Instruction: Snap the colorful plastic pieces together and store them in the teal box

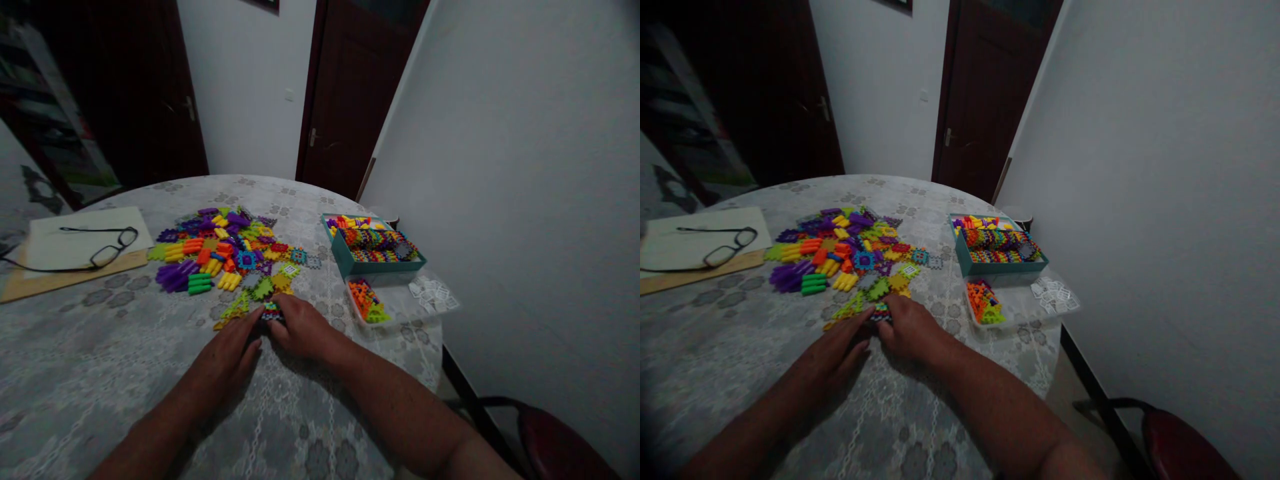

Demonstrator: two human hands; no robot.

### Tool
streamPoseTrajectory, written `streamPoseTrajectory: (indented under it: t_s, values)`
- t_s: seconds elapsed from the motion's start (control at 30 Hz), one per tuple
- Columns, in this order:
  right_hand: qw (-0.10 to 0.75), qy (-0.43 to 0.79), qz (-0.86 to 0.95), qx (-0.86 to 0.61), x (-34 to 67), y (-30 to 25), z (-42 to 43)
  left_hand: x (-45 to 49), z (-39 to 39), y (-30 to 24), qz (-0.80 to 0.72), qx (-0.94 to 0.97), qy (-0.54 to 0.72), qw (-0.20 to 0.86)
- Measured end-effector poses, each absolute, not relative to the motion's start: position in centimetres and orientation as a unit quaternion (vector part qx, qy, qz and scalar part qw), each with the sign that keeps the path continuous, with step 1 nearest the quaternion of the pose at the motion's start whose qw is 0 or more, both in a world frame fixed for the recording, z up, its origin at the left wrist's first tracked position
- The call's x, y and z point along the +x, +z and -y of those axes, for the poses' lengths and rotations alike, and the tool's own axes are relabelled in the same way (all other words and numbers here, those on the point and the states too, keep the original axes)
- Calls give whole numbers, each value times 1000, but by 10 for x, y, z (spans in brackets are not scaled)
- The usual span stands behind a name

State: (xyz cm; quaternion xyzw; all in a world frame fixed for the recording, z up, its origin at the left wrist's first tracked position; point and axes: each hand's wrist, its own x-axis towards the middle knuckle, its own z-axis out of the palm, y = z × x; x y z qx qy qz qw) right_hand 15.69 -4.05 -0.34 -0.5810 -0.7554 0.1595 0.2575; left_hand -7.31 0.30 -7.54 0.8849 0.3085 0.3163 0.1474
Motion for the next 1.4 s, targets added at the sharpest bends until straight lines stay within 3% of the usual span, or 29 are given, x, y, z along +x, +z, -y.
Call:
streamPoseTrajectory:
  t_s: [0.23,0.37,0.53,0.67,0.93,1.4]
  values:
    - [155,114,760,-621,157,20,46,-79,-3,-53,-320,879,299,188]
    - [177,107,743,-637,178,49,54,-80,-3,-41,-338,871,279,221]
    - [257,11,642,-722,285,96,49,-79,-4,-42,-333,877,274,211]
    - [174,-71,476,-859,398,117,30,-79,-5,-49,-332,878,284,194]
    - [74,-36,380,-921,486,94,10,-78,-2,-39,-337,881,272,192]
    - [49,-73,356,-930,487,61,-3,-73,11,-28,-328,872,254,261]
